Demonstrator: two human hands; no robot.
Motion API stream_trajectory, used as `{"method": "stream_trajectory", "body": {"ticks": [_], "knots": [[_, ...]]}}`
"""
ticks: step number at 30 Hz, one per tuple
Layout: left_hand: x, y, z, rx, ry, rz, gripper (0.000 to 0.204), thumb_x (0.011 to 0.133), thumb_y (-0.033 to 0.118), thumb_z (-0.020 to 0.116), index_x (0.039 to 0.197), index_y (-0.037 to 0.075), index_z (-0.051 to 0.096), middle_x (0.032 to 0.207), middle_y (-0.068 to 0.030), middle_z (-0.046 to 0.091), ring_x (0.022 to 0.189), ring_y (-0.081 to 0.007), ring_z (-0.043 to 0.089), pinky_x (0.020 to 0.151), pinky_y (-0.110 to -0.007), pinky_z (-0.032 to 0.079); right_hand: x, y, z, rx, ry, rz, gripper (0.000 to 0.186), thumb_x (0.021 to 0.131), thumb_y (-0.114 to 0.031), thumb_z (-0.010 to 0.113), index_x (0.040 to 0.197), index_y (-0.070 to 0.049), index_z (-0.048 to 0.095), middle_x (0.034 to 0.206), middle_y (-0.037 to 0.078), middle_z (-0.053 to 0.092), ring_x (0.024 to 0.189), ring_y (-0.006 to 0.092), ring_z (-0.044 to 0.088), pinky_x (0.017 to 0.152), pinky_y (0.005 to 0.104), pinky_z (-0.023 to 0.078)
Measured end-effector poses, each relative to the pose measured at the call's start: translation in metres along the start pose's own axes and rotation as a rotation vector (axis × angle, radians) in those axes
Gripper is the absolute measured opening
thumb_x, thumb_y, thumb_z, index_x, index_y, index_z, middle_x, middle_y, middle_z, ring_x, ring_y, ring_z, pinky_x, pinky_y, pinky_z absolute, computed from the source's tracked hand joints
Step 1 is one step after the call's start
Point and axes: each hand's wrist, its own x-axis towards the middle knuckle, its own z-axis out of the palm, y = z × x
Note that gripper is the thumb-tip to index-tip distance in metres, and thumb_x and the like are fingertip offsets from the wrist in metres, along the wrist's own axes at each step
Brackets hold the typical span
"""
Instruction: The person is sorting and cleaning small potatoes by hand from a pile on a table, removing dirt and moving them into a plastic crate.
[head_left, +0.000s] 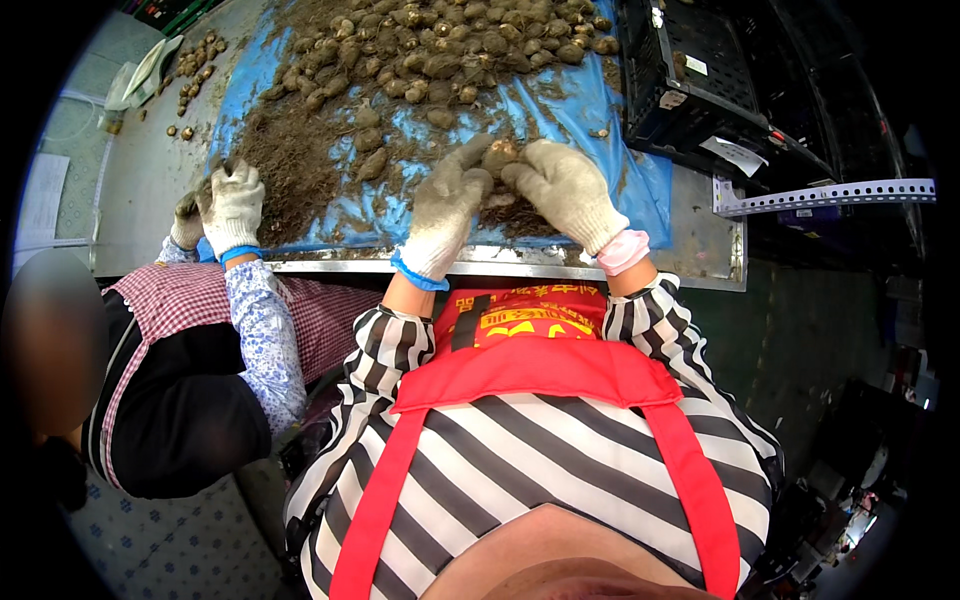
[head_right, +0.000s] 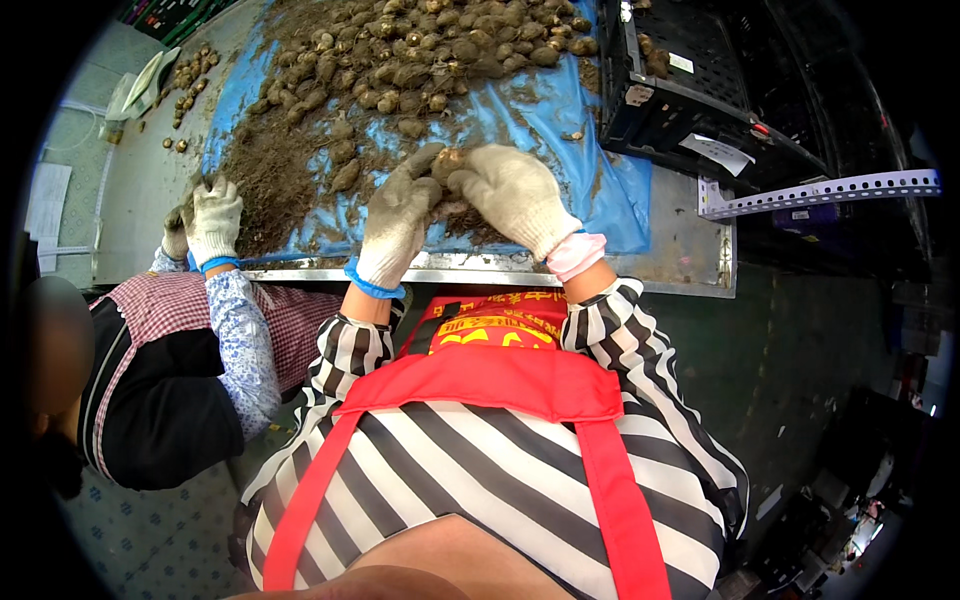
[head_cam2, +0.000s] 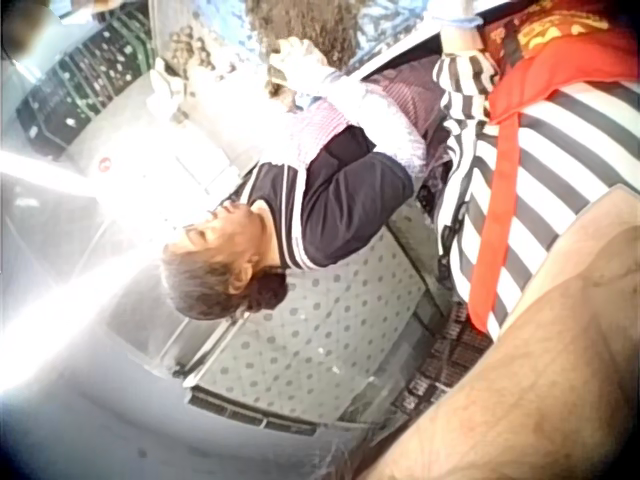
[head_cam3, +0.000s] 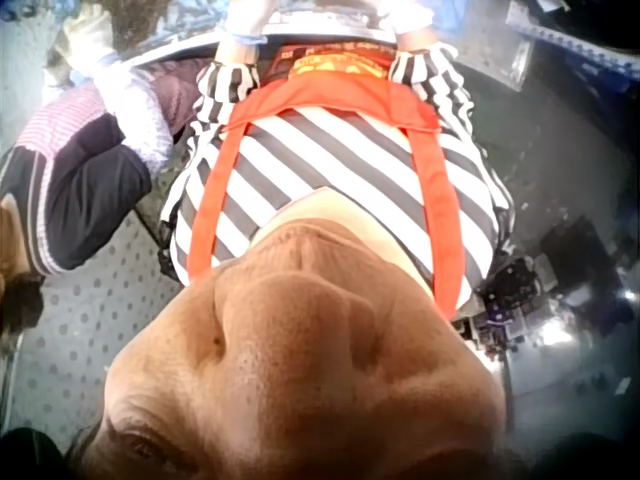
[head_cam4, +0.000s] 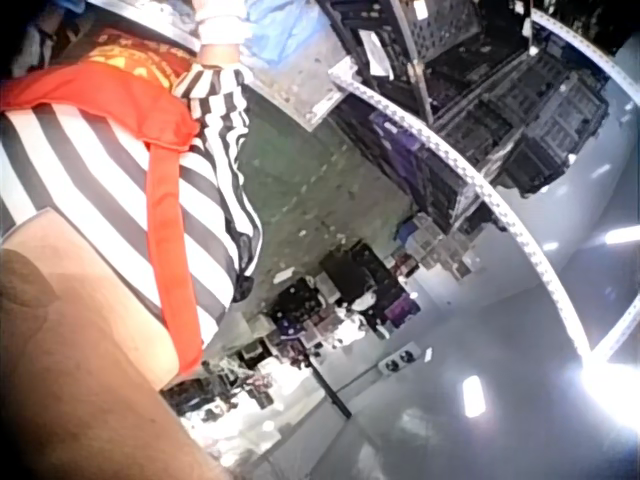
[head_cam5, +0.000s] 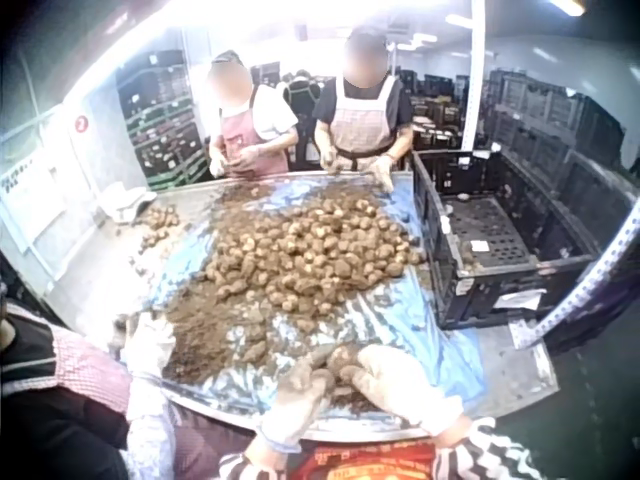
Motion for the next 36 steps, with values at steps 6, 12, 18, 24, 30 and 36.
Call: {"method": "stream_trajectory", "body": {"ticks": [6, 12, 18, 24, 30, 36], "knots": [[0.003, -0.013, 0.008, 0.349, 0.081, 0.060, 0.058, 0.095, -0.001, 0.053, 0.152, -0.003, 0.045, 0.147, -0.0173, 0.055, 0.125, -0.0219, 0.060, 0.107, -0.032, 0.050, 0.000, 0.019, -0.004, -0.083, -0.194, -0.343, 0.028, 0.091, -0.031, 0.069, 0.088, -0.004, 0.066, 0.090, 0.016, 0.065, 0.092, 0.0387, 0.064, 0.083, 0.0500, 0.050], [0.007, -0.029, 0.012, 0.186, 0.093, 0.047, 0.057, 0.093, 0.000, 0.055, 0.150, -0.001, 0.049, 0.145, -0.0176, 0.059, 0.129, -0.0253, 0.060, 0.110, -0.034, 0.048, 0.006, 0.020, -0.032, -0.048, -0.276, 0.105, 0.042, 0.096, -0.044, 0.066, 0.101, -0.003, 0.072, 0.099, 0.020, 0.070, 0.094, 0.0399, 0.067, 0.081, 0.0475, 0.051], [0.011, -0.009, 0.035, 0.854, 0.153, 0.163, 0.054, 0.091, 0.000, 0.063, 0.145, 0.004, 0.057, 0.141, -0.0179, 0.063, 0.130, -0.0285, 0.061, 0.109, -0.034, 0.049, 0.013, 0.047, -0.023, -0.058, -0.189, 0.001, 0.039, 0.095, -0.041, 0.067, 0.093, -0.002, 0.069, 0.094, 0.021, 0.069, 0.091, 0.0416, 0.067, 0.081, 0.0496, 0.051], [0.025, -0.022, 0.050, 1.003, 0.206, 0.300, 0.053, 0.091, -0.002, 0.063, 0.143, 0.008, 0.060, 0.134, -0.0174, 0.067, 0.122, -0.0298, 0.066, 0.102, -0.036, 0.053, 0.008, 0.055, -0.018, -0.199, -0.063, -0.133, 0.029, 0.091, -0.031, 0.068, 0.087, -0.003, 0.073, 0.085, 0.018, 0.071, 0.082, 0.0377, 0.071, 0.074, 0.0474, 0.056], [0.043, -0.040, 0.072, 0.482, 0.273, 0.029, 0.064, 0.090, 0.000, 0.055, 0.152, -0.006, 0.043, 0.124, -0.0132, 0.068, 0.110, -0.0186, 0.064, 0.101, -0.030, 0.050, 0.009, 0.086, -0.031, -0.232, -0.371, -0.412, 0.028, 0.095, -0.031, 0.062, 0.092, -0.006, 0.076, 0.085, 0.015, 0.072, 0.079, 0.0358, 0.072, 0.071, 0.0476, 0.057], [0.043, -0.040, 0.092, 0.087, 0.231, 0.008, 0.078, 0.085, -0.002, 0.052, 0.156, -0.015, 0.024, 0.116, -0.0122, 0.060, 0.096, -0.0133, 0.056, 0.101, -0.027, 0.046, 0.009, 0.120, -0.051, -0.184, -0.314, -0.346, 0.039, 0.094, -0.046, 0.064, 0.088, -0.008, 0.072, 0.086, 0.014, 0.070, 0.080, 0.0338, 0.069, 0.070, 0.0476, 0.054]]}}
